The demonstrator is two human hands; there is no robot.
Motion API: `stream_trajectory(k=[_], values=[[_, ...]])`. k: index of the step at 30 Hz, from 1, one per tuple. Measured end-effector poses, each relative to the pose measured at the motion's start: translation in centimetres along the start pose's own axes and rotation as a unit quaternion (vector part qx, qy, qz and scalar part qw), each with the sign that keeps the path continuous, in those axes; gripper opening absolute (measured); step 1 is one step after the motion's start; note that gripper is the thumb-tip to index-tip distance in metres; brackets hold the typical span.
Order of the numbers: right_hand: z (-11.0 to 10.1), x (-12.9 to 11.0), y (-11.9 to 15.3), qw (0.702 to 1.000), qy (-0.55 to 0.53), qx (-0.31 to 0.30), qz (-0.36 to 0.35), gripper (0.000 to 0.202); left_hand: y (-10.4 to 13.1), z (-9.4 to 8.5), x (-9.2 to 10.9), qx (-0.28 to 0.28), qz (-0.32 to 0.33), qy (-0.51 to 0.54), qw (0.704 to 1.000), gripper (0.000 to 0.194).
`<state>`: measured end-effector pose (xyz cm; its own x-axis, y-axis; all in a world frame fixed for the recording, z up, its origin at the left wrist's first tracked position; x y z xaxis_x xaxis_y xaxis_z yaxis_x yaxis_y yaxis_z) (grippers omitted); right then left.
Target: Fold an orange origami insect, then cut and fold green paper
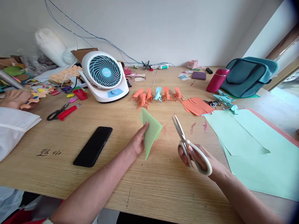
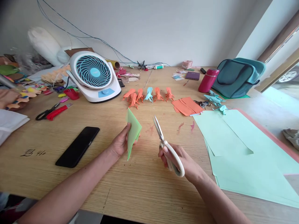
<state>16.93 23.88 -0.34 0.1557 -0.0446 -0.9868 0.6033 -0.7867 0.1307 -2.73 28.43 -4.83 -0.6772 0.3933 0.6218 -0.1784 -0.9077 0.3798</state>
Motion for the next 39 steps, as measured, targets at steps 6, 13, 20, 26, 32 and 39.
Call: stream_trajectory(k=[6, 13, 20, 26, 32, 39], values=[[2.9, -1.2, 1.0, 0.986, -0.09, -0.129, -0.058, 0.054, 0.5, 0.2, 0.7, 0.045, 0.007, -0.007, 0.999, 0.033], [4.3, -1.4, 1.5, 0.978, -0.094, -0.184, -0.016, 0.06, 0.4, 0.1, 1.1, 0.053, 0.04, -0.016, 0.998, 0.031], [4.5, -1.0, 1.6, 0.978, -0.08, -0.195, -0.006, 0.061, 0.3, -0.1, 1.2, 0.044, 0.065, -0.023, 0.997, 0.029], [4.5, -1.0, 1.5, 0.977, -0.091, -0.193, -0.003, 0.061, 0.3, 0.0, 1.2, 0.042, 0.066, -0.026, 0.997, 0.029], [4.4, -1.3, 1.6, 0.977, -0.093, -0.193, -0.013, 0.061, 0.3, 0.1, 1.4, 0.041, 0.07, -0.027, 0.996, 0.027], [4.4, -1.5, 1.5, 0.979, -0.068, -0.191, -0.004, 0.058, 0.2, 0.0, 1.3, 0.035, 0.075, -0.033, 0.996, 0.031]])
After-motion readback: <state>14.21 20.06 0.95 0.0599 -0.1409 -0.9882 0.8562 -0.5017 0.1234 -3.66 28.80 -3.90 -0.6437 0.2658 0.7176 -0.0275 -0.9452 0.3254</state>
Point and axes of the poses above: each hand's wrist, its own y-axis away from the middle knuckle, its own z-axis out of the palm, x = y × z, the point moved 7 cm from there along -y, towards the middle knuckle, and after that the axes turned 1 degree about x, right-handed, at the moved point
